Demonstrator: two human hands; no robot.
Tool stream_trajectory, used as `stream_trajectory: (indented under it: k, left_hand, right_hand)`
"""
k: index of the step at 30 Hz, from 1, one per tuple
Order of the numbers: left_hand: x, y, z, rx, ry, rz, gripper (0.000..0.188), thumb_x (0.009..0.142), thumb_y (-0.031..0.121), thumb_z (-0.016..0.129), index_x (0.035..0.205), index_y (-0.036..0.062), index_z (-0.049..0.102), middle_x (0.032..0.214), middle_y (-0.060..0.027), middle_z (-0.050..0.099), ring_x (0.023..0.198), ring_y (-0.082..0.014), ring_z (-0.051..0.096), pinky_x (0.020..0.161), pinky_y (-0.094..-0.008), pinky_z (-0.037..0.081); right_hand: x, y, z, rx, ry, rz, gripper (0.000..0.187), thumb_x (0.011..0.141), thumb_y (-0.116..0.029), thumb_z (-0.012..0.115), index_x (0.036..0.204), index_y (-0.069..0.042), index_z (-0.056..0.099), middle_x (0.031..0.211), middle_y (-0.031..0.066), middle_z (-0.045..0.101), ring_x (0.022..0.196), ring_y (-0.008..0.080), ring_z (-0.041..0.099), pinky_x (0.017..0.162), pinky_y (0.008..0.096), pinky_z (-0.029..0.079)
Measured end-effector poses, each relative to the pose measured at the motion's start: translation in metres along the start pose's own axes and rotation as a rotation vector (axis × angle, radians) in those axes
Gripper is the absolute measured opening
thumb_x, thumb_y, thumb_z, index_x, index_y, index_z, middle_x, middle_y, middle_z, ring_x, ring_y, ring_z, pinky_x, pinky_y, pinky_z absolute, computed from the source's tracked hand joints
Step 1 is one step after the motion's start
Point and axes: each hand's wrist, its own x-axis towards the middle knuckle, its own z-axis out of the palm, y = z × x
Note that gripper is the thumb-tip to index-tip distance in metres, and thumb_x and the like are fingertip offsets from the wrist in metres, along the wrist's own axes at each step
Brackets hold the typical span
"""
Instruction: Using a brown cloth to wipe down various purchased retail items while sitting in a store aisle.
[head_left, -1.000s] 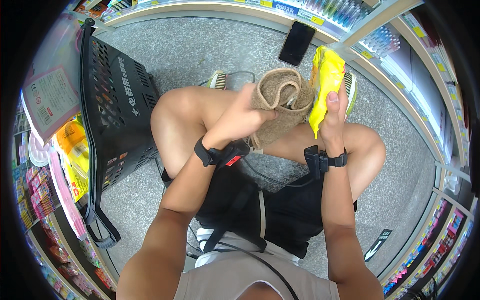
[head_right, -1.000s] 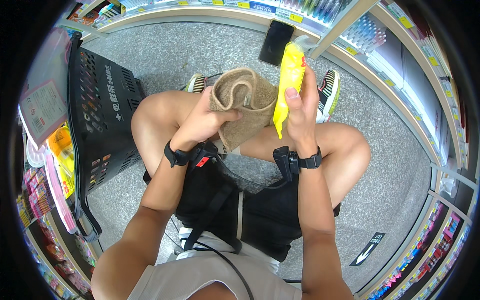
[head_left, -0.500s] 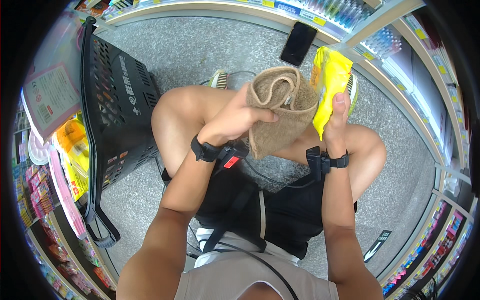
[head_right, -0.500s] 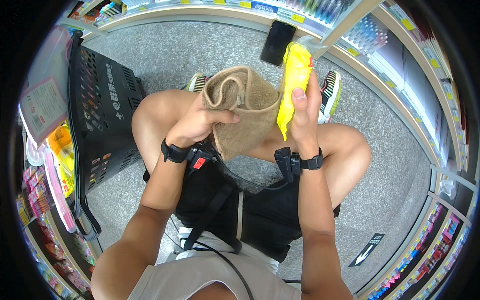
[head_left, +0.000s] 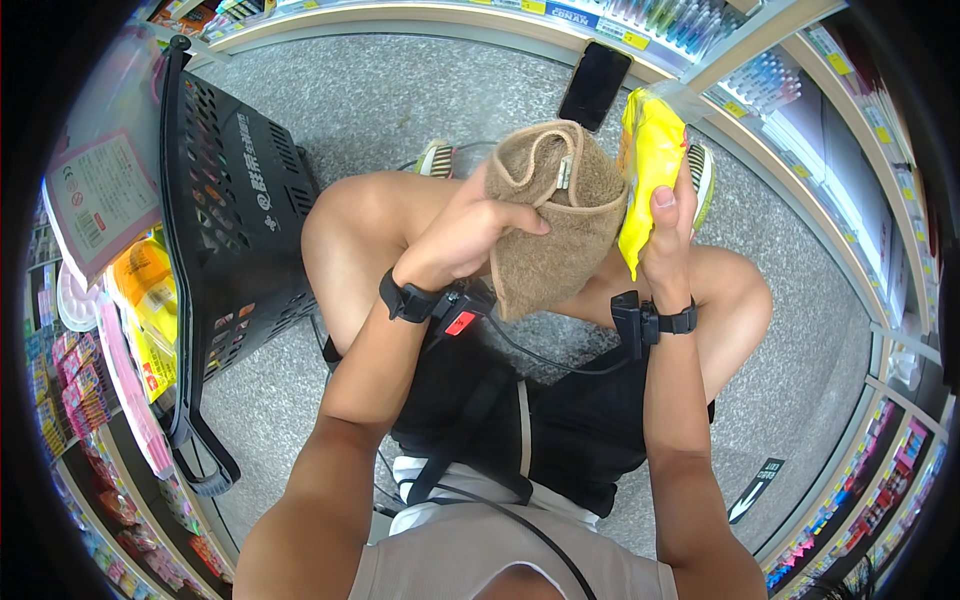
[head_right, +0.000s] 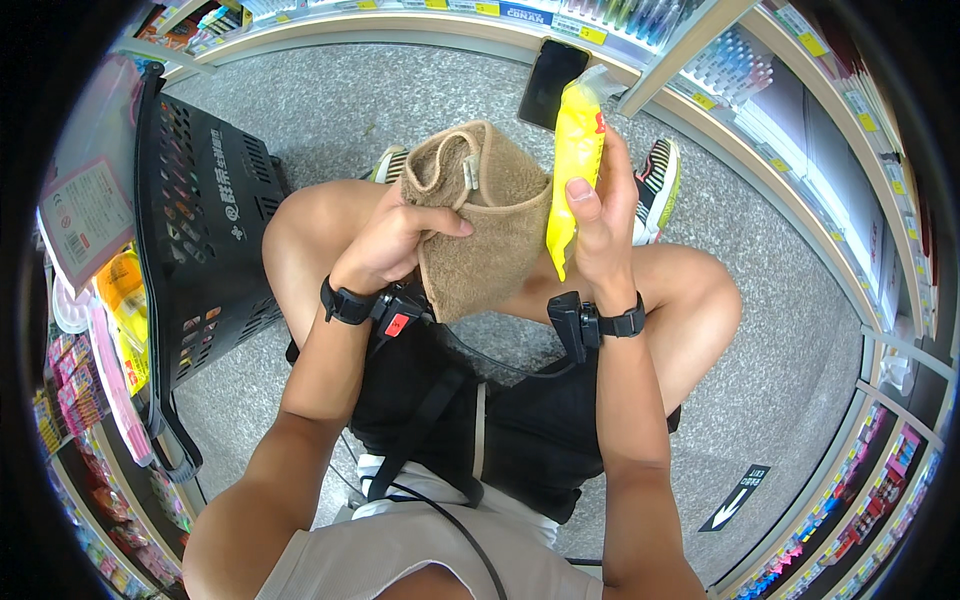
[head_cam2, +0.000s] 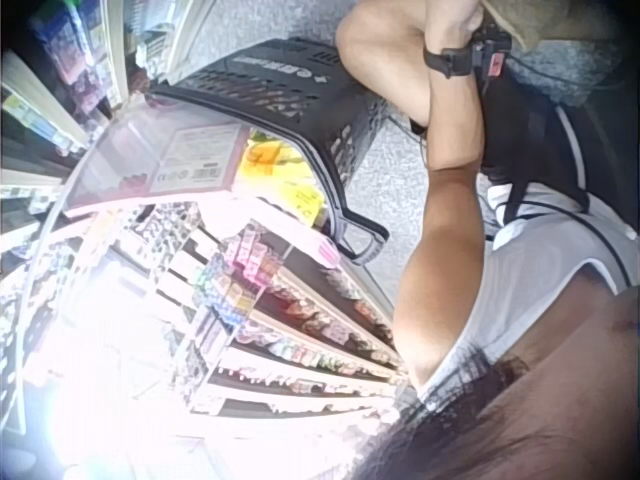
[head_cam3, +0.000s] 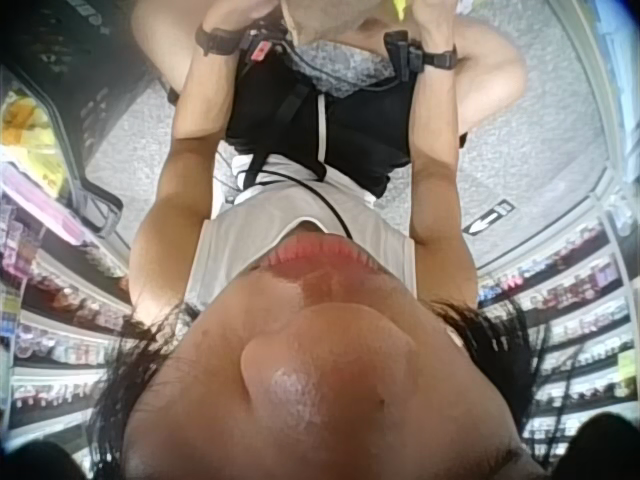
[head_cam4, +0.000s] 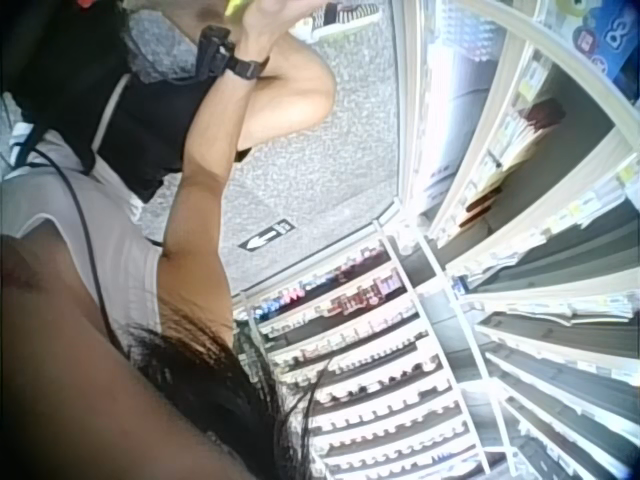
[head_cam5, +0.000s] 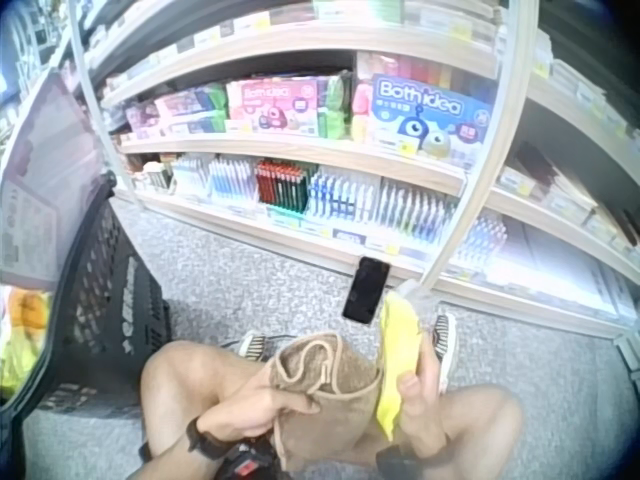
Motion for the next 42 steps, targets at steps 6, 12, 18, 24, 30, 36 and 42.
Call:
stream_trajectory:
  k: [6,12,18,24,30,36,42]
  left_hand:
    - [0.0009,-0.0003,0.0008,0.021,0.021,-0.002,0.074,0.067,-0.017,0.054,0.137,0.0024,0.039,0.128,-0.0116,0.052,0.121,-0.0234,0.05,0.101,-0.035,0.042]
    - [0.0018,-0.0027,0.0023,0.068,0.043,0.03,0.074,0.066,-0.016,0.053,0.137,0.0008,0.039,0.128,-0.0119,0.053,0.121,-0.0234,0.051,0.102,-0.0339,0.042]
    - [0.0042,-0.0073,0.0014,0.124,0.049,0.108,0.066,0.067,-0.015,0.052,0.132,-0.0025,0.044,0.122,-0.012,0.057,0.115,-0.0212,0.054,0.097,-0.0316,0.044]
    - [0.006,-0.0074,-0.0014,0.106,0.026,0.011,0.074,0.068,-0.016,0.057,0.137,0.0042,0.038,0.127,-0.0088,0.052,0.119,-0.0215,0.051,0.1,-0.0342,0.043]
    - [0.0063,-0.006,-0.0013,0.097,0.018,-0.004,0.074,0.069,-0.015,0.057,0.137,0.0047,0.037,0.127,-0.009,0.052,0.12,-0.0216,0.05,0.101,-0.0343,0.043]
    - [0.006,-0.0067,0.0007,0.112,0.028,-0.007,0.073,0.07,-0.015,0.057,0.137,0.0047,0.037,0.128,-0.0087,0.052,0.12,-0.0215,0.05,0.102,-0.034,0.041]
    - [0.0065,-0.0085,0.0038,0.09,0.041,-0.026,0.068,0.073,-0.014,0.057,0.137,0.004,0.039,0.128,-0.0093,0.053,0.12,-0.0213,0.051,0.101,-0.0337,0.042]
  right_hand:
    - [0.0002,-0.0008,-0.0004,-0.004,-0.019,0.004,0.081,0.081,-0.047,0.063,0.135,0.007,0.036,0.129,0.0154,0.046,0.12,0.0223,0.045,0.103,0.0328,0.033]
    - [0.001,0.0002,-0.001,-0.016,-0.035,-0.008,0.08,0.081,-0.045,0.064,0.136,0.007,0.036,0.131,0.0164,0.045,0.122,0.0234,0.044,0.105,0.0339,0.032]
    - [-0.0003,-0.0003,0.0008,0.009,-0.061,0.005,0.081,0.079,-0.041,0.065,0.136,0.007,0.035,0.133,0.0186,0.043,0.126,0.0256,0.042,0.107,0.0353,0.03]
    - [-0.0014,0.0,0.0005,0.029,-0.055,0.005,0.083,0.078,-0.043,0.066,0.137,0.007,0.034,0.132,0.0186,0.043,0.125,0.026,0.043,0.106,0.0353,0.031]
    - [-0.0014,0.001,0.0015,0.035,-0.066,0.001,0.085,0.077,-0.046,0.066,0.136,0.006,0.035,0.131,0.0181,0.044,0.124,0.0254,0.043,0.105,0.035,0.032]
    - [-0.0038,0.0002,0.0025,0.034,-0.065,0.008,0.087,0.076,-0.049,0.066,0.136,0.006,0.035,0.13,0.0176,0.045,0.124,0.0252,0.044,0.105,0.035,0.032]
    - [-0.0074,0.0025,0.0027,-0.013,-0.07,-0.032,0.094,0.075,-0.054,0.068,0.137,0.007,0.034,0.131,0.0181,0.045,0.125,0.0261,0.044,0.106,0.0358,0.032]
